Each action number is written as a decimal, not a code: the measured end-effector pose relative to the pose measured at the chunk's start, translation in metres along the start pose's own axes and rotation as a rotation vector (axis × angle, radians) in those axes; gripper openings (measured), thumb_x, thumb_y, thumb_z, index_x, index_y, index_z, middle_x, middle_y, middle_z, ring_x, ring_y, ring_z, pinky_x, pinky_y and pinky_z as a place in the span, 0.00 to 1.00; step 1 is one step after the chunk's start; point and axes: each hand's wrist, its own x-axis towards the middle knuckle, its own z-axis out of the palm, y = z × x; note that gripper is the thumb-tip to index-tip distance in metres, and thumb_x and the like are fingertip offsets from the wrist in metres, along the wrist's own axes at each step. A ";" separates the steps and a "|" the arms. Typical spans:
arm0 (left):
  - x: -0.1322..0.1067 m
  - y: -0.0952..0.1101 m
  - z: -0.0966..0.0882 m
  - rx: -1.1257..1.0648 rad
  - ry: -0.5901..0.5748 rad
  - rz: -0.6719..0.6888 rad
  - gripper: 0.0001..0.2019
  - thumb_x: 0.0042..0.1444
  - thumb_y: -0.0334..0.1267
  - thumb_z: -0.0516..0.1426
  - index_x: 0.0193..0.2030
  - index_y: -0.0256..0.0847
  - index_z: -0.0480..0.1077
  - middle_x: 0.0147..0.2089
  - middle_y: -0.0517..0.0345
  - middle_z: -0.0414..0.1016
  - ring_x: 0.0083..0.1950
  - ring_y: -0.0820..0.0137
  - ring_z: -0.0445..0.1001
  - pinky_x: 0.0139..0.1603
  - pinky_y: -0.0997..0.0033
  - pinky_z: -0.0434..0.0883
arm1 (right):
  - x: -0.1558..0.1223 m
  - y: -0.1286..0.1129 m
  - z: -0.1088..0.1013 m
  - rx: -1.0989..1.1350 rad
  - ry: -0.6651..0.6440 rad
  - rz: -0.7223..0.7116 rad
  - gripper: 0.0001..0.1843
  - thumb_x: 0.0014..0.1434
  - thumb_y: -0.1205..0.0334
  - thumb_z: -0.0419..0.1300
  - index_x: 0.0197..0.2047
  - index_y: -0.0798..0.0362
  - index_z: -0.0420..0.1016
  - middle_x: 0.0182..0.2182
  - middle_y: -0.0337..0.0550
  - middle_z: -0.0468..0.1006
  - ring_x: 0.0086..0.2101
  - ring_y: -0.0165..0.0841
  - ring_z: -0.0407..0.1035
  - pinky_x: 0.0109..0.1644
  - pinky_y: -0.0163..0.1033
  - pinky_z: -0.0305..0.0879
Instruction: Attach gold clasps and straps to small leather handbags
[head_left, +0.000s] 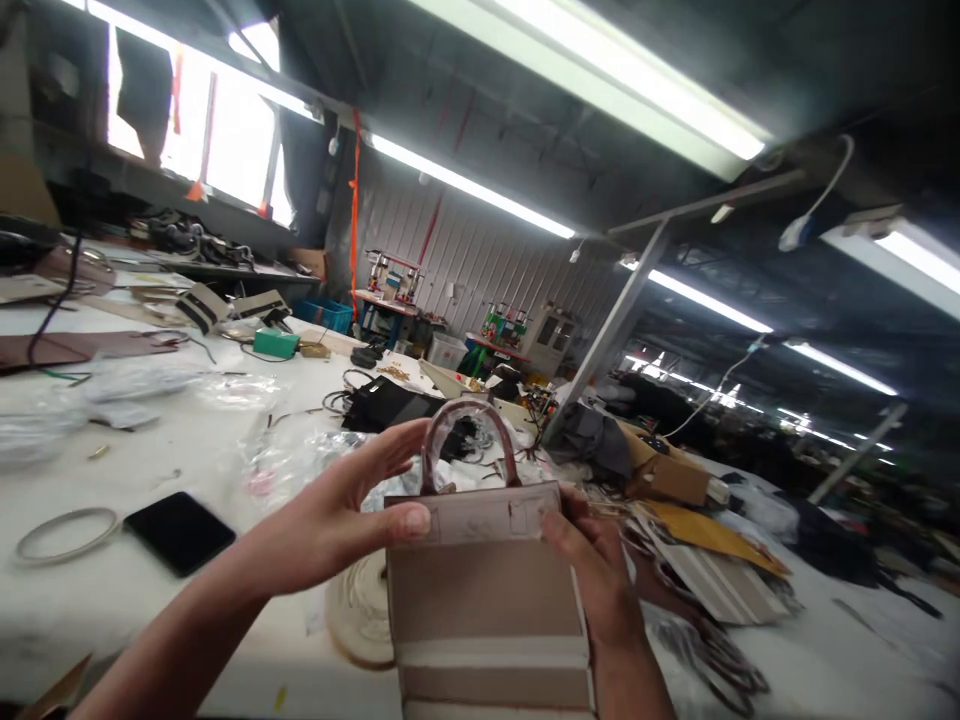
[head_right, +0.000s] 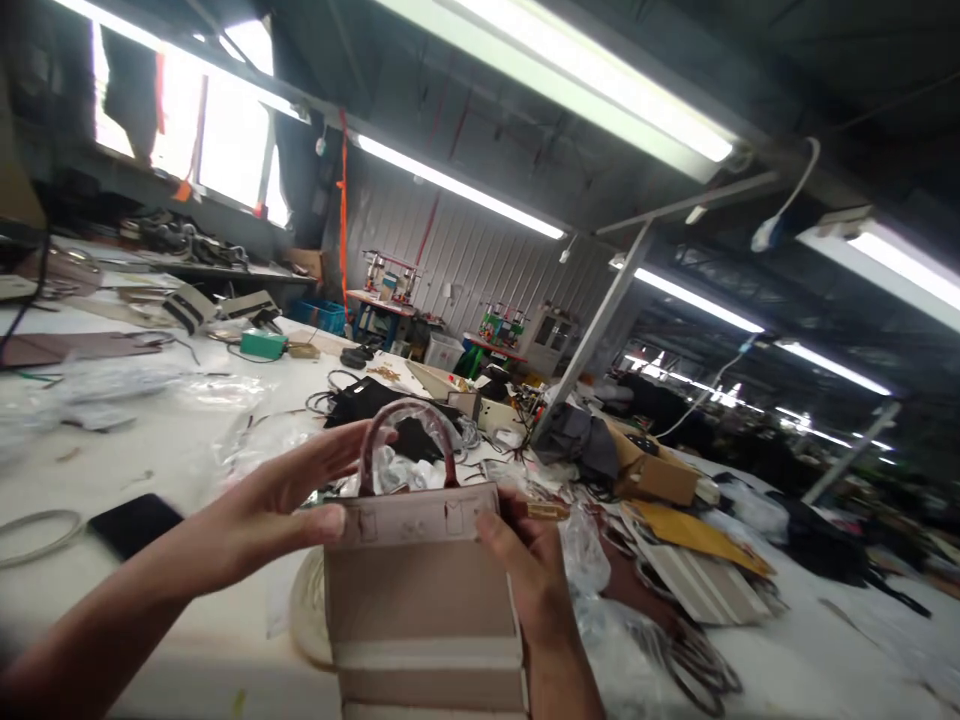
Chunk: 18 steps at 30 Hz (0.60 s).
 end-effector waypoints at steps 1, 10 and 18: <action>-0.001 0.000 -0.001 -0.023 -0.083 -0.014 0.41 0.66 0.54 0.72 0.82 0.52 0.66 0.83 0.47 0.65 0.83 0.44 0.63 0.82 0.45 0.66 | -0.001 0.006 -0.001 0.039 -0.001 -0.001 0.21 0.61 0.44 0.78 0.50 0.48 0.87 0.40 0.47 0.89 0.41 0.48 0.85 0.47 0.48 0.81; -0.035 0.007 0.014 0.267 -0.226 -0.241 0.19 0.71 0.53 0.66 0.59 0.43 0.84 0.51 0.54 0.88 0.52 0.55 0.83 0.48 0.69 0.77 | 0.002 0.043 -0.009 0.143 -0.189 0.154 0.20 0.56 0.46 0.82 0.45 0.49 0.87 0.40 0.47 0.86 0.37 0.42 0.81 0.41 0.43 0.79; -0.082 -0.035 0.009 0.261 -0.150 -0.464 0.10 0.66 0.46 0.69 0.48 0.43 0.86 0.39 0.59 0.83 0.41 0.62 0.78 0.39 0.73 0.72 | -0.011 0.061 -0.018 -0.214 -0.473 0.111 0.12 0.60 0.55 0.81 0.42 0.52 0.92 0.42 0.48 0.85 0.40 0.38 0.78 0.41 0.39 0.74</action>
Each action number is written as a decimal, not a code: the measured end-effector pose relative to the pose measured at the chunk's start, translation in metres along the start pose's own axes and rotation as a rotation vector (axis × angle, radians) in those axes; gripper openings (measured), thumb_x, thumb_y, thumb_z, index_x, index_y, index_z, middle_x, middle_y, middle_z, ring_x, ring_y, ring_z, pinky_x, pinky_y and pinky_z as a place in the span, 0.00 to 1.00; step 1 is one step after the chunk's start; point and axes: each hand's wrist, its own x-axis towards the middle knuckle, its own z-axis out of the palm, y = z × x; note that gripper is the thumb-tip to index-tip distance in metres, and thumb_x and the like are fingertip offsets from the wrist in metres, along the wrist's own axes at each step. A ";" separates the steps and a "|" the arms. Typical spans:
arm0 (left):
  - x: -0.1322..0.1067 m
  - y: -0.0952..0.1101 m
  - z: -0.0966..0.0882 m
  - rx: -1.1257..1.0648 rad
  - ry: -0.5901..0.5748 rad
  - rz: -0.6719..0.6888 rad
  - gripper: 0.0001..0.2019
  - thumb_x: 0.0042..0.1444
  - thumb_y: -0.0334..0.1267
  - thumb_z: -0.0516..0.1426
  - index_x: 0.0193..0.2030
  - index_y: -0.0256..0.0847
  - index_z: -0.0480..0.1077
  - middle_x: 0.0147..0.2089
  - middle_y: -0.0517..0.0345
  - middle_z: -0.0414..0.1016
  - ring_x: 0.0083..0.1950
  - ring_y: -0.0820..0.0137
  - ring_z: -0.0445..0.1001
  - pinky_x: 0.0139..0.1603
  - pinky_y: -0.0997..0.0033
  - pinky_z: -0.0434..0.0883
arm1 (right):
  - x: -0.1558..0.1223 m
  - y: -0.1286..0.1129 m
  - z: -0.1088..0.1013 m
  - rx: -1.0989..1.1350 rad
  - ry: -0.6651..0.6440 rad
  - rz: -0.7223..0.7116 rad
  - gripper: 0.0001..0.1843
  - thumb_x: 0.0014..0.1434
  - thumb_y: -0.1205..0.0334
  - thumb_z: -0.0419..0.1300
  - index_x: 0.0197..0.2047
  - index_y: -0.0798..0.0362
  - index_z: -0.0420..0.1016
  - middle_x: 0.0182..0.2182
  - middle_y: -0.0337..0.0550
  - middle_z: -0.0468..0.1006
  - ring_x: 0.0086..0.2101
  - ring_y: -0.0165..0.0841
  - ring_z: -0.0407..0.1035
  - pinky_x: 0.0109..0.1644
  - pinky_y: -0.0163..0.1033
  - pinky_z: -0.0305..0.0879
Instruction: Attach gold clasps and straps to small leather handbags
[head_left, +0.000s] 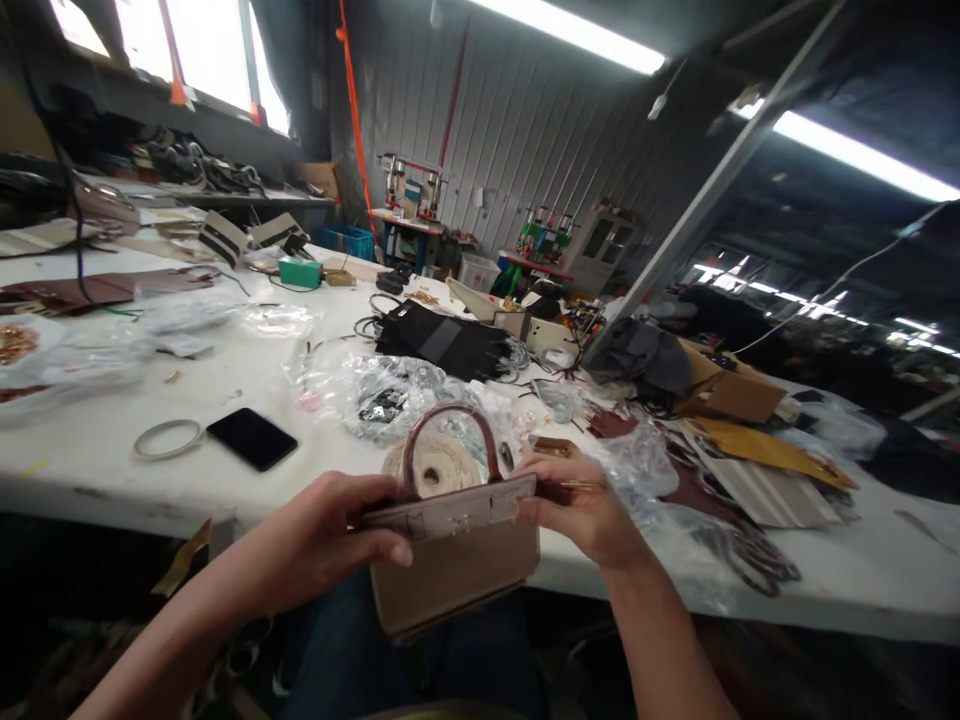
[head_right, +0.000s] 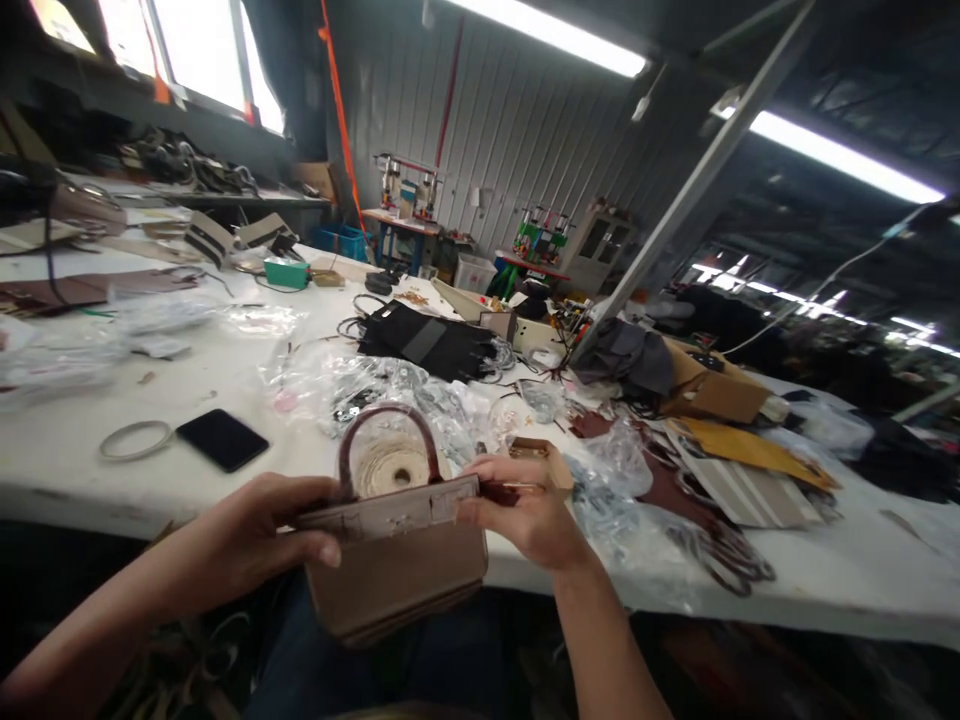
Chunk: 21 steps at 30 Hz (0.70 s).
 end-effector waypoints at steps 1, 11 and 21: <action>-0.003 -0.007 0.004 -0.023 0.029 -0.025 0.11 0.66 0.47 0.69 0.48 0.43 0.85 0.40 0.58 0.84 0.42 0.61 0.79 0.40 0.72 0.73 | -0.004 0.007 0.004 0.011 -0.006 0.031 0.12 0.61 0.54 0.81 0.42 0.52 0.92 0.42 0.48 0.85 0.40 0.38 0.78 0.41 0.39 0.74; -0.008 -0.064 0.050 0.086 0.135 -0.180 0.12 0.69 0.44 0.60 0.40 0.42 0.82 0.38 0.54 0.85 0.42 0.58 0.80 0.42 0.67 0.71 | -0.026 0.076 0.032 0.078 0.035 0.292 0.15 0.61 0.52 0.78 0.44 0.55 0.90 0.35 0.42 0.84 0.37 0.36 0.77 0.42 0.38 0.72; 0.049 -0.077 0.025 -0.129 0.148 -0.244 0.19 0.63 0.53 0.66 0.47 0.38 0.84 0.42 0.50 0.87 0.44 0.56 0.80 0.42 0.64 0.73 | 0.025 0.081 0.012 0.007 0.151 0.290 0.17 0.57 0.48 0.79 0.41 0.53 0.90 0.34 0.43 0.85 0.35 0.39 0.77 0.41 0.40 0.72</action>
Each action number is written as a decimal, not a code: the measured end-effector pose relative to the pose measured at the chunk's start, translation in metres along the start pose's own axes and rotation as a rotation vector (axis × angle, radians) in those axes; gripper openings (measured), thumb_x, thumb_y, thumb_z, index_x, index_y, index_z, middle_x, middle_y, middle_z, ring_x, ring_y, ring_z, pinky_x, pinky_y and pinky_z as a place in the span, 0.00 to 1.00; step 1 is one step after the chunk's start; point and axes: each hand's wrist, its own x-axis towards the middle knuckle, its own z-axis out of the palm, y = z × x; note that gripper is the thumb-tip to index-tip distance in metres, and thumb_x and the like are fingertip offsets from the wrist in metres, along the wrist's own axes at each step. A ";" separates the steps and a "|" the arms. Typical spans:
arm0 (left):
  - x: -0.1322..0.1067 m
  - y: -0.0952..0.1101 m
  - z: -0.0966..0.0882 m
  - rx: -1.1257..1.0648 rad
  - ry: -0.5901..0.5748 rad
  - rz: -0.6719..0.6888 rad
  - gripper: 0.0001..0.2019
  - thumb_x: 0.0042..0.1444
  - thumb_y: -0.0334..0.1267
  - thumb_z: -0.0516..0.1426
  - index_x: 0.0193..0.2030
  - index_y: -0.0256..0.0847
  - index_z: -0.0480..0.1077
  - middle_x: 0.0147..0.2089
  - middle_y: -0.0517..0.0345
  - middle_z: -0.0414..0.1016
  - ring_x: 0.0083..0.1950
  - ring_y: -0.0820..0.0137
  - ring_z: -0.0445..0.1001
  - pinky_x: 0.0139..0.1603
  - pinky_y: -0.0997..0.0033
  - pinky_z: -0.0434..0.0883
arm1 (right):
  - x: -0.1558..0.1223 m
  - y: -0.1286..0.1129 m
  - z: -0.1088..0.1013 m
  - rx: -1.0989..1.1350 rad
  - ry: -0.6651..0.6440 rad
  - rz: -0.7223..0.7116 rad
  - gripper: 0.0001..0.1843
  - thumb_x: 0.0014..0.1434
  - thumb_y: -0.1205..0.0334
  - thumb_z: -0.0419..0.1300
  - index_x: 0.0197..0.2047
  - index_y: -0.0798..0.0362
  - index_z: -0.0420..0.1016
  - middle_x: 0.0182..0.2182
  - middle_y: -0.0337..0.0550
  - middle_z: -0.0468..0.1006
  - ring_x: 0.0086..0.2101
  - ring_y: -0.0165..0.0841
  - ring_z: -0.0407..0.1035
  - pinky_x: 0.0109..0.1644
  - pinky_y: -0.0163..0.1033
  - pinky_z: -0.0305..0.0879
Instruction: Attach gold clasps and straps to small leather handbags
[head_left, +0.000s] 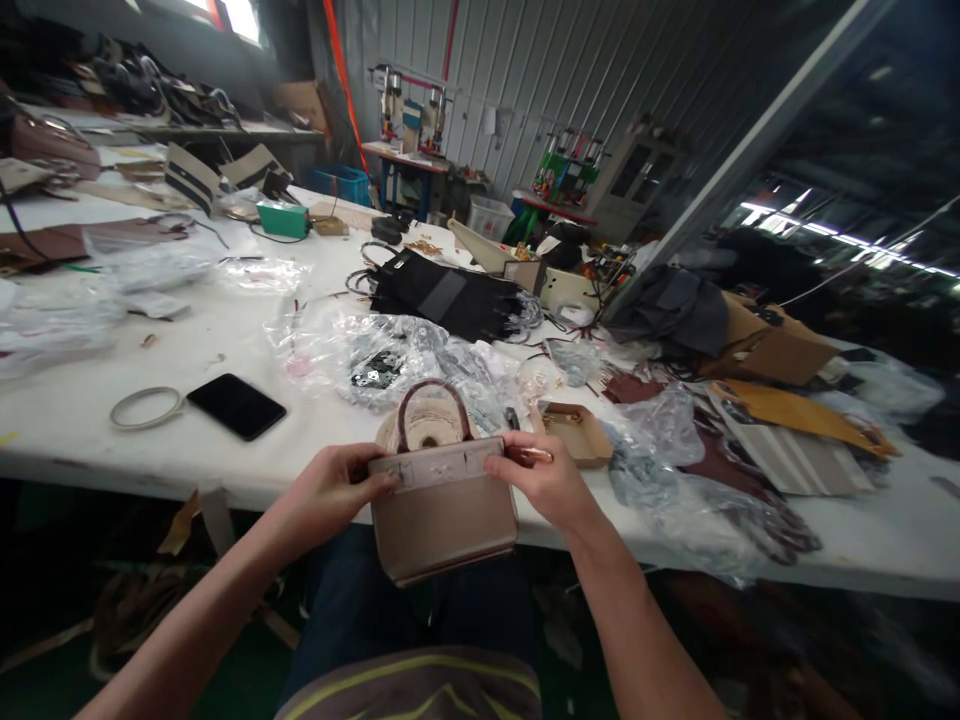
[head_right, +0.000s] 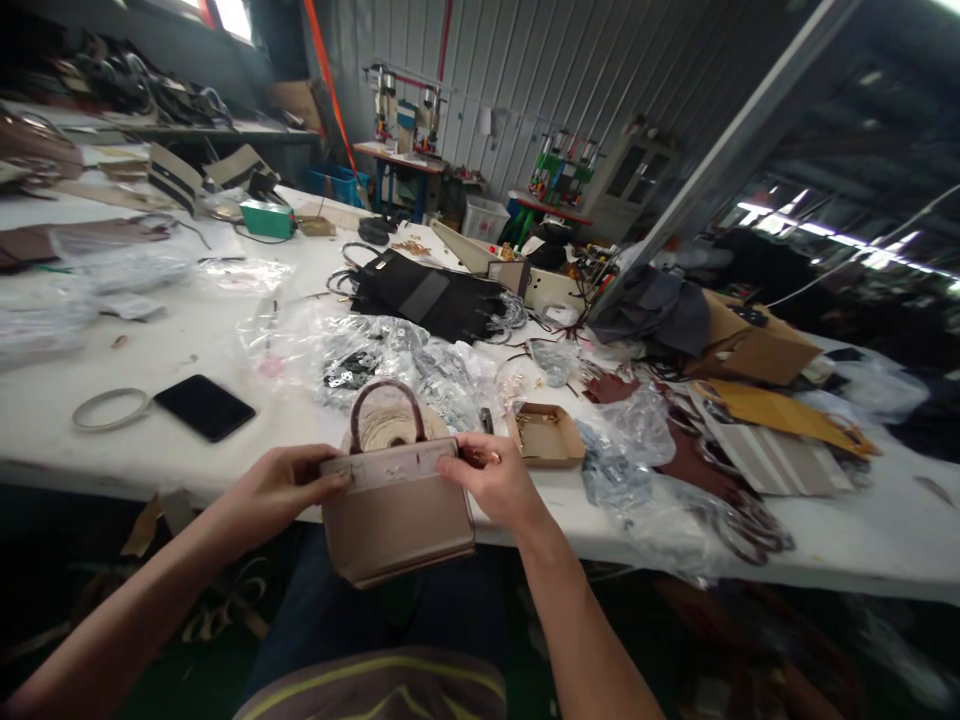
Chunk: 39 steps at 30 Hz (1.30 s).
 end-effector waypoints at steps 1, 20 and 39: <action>0.011 0.001 -0.003 -0.033 0.016 -0.010 0.22 0.61 0.54 0.68 0.50 0.37 0.83 0.43 0.49 0.87 0.44 0.56 0.80 0.42 0.64 0.73 | 0.013 0.002 -0.001 0.006 0.017 0.008 0.18 0.55 0.48 0.79 0.40 0.53 0.90 0.32 0.43 0.84 0.34 0.38 0.75 0.39 0.39 0.71; 0.112 -0.057 -0.011 0.547 0.132 -0.080 0.09 0.46 0.44 0.61 0.28 0.41 0.77 0.31 0.53 0.74 0.38 0.58 0.73 0.40 0.62 0.69 | 0.112 0.077 0.017 -0.089 -0.024 0.204 0.12 0.43 0.56 0.74 0.28 0.56 0.87 0.23 0.38 0.78 0.28 0.32 0.68 0.31 0.35 0.55; 0.123 -0.062 -0.014 0.517 0.119 -0.072 0.04 0.44 0.38 0.60 0.24 0.42 0.72 0.27 0.55 0.71 0.35 0.59 0.71 0.36 0.62 0.62 | 0.101 0.085 0.024 -0.415 0.021 0.059 0.13 0.56 0.52 0.69 0.28 0.53 0.84 0.24 0.37 0.71 0.30 0.33 0.63 0.34 0.37 0.53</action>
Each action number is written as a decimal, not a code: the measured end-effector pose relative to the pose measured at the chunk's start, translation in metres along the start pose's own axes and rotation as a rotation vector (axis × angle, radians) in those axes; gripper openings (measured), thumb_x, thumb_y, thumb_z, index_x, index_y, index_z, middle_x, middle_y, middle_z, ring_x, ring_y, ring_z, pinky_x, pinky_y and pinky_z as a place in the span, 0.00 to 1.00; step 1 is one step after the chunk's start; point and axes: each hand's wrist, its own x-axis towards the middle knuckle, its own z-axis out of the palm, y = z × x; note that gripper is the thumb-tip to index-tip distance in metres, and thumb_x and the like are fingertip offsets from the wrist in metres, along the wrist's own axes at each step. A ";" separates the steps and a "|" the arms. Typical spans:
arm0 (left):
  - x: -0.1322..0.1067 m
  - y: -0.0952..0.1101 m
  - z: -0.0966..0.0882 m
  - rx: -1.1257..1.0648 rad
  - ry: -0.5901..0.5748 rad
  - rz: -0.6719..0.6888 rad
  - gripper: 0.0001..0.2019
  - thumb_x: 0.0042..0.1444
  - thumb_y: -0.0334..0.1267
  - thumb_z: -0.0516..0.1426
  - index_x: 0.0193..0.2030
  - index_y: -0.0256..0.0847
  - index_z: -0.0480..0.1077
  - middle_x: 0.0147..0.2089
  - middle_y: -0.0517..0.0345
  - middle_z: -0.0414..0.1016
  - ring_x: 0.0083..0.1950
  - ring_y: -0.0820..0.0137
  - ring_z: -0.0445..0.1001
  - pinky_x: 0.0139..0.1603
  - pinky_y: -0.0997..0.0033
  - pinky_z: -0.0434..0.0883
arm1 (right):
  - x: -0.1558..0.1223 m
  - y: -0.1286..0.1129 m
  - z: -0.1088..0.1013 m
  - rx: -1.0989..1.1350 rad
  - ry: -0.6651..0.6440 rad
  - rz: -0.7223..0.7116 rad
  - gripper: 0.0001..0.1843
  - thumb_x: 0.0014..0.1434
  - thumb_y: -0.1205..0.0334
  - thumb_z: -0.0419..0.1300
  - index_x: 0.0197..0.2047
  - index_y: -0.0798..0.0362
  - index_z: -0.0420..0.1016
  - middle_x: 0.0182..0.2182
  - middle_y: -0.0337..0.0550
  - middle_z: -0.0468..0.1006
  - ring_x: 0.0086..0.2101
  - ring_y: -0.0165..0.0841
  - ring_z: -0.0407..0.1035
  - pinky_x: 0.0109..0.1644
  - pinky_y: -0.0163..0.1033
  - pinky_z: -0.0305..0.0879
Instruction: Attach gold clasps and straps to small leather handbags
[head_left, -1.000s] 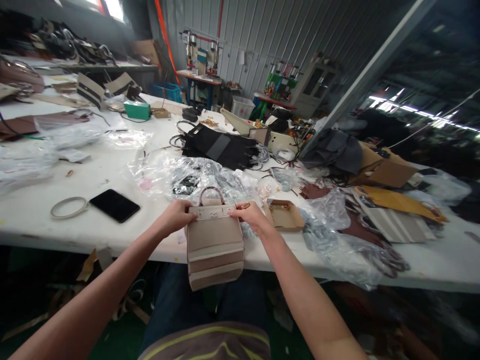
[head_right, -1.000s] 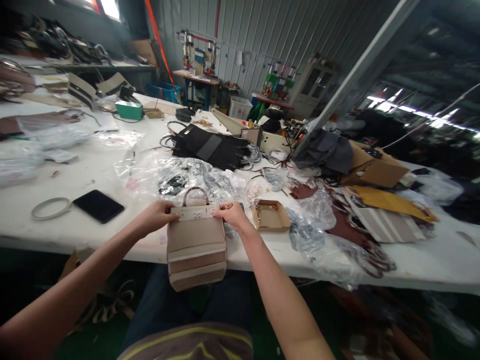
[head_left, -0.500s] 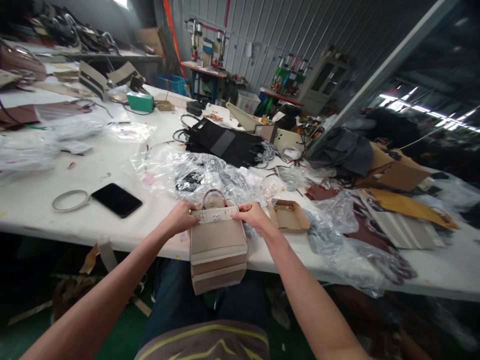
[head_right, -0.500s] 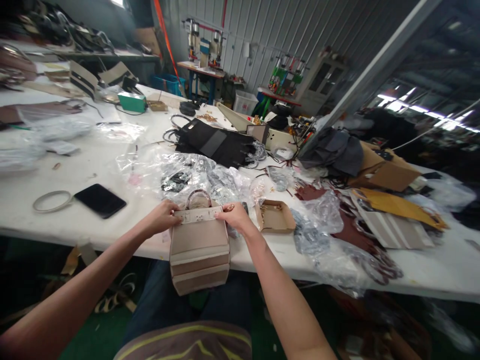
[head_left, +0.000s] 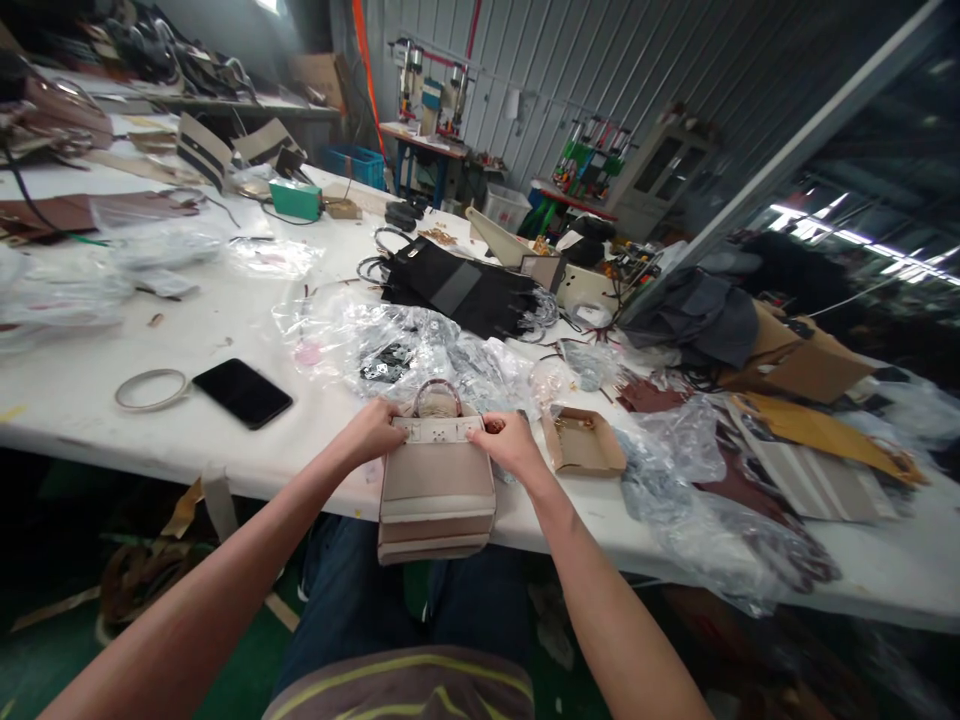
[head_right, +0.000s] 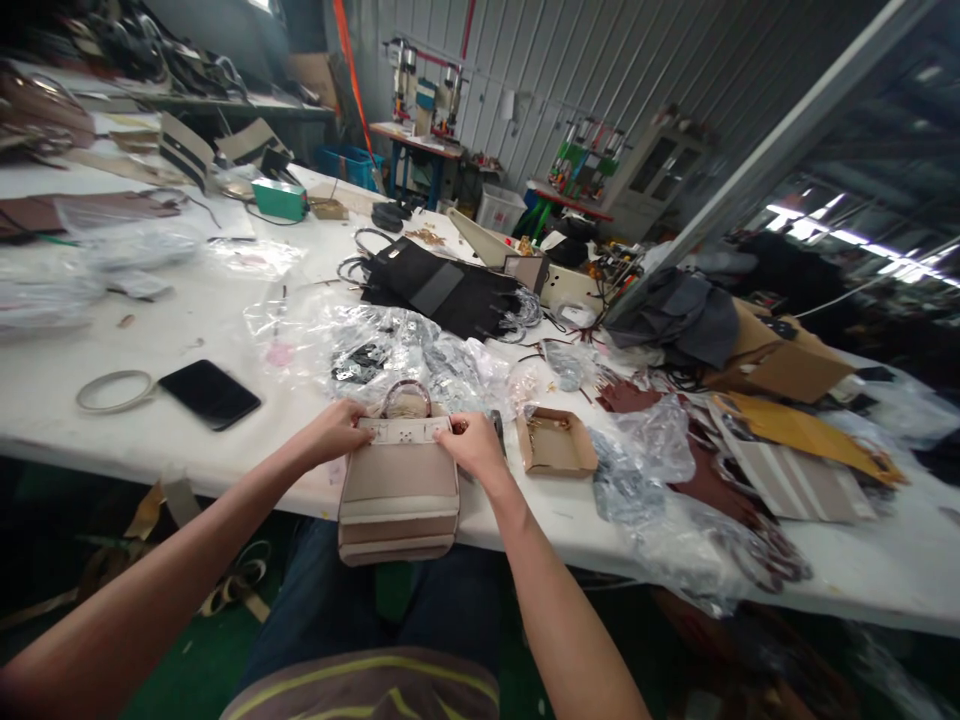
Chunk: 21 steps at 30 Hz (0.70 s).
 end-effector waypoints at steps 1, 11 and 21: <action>-0.003 -0.001 -0.001 -0.015 0.002 0.005 0.04 0.45 0.39 0.60 0.25 0.41 0.73 0.29 0.54 0.72 0.37 0.59 0.73 0.37 0.62 0.63 | -0.002 0.001 0.001 -0.026 0.017 -0.012 0.12 0.55 0.52 0.70 0.28 0.52 0.84 0.26 0.39 0.73 0.32 0.34 0.65 0.36 0.37 0.56; -0.007 -0.008 0.012 -0.132 0.119 -0.105 0.22 0.47 0.38 0.62 0.50 0.39 0.83 0.39 0.55 0.79 0.41 0.59 0.77 0.41 0.65 0.70 | 0.006 0.025 0.013 0.160 0.055 0.022 0.20 0.47 0.54 0.74 0.45 0.48 0.89 0.43 0.42 0.83 0.40 0.39 0.74 0.49 0.42 0.72; -0.020 -0.003 0.020 -0.297 0.192 -0.134 0.18 0.51 0.37 0.62 0.49 0.42 0.84 0.47 0.52 0.79 0.46 0.59 0.77 0.47 0.64 0.72 | -0.007 0.034 0.015 0.425 -0.012 0.025 0.28 0.52 0.49 0.75 0.55 0.51 0.88 0.44 0.46 0.88 0.43 0.42 0.80 0.46 0.43 0.77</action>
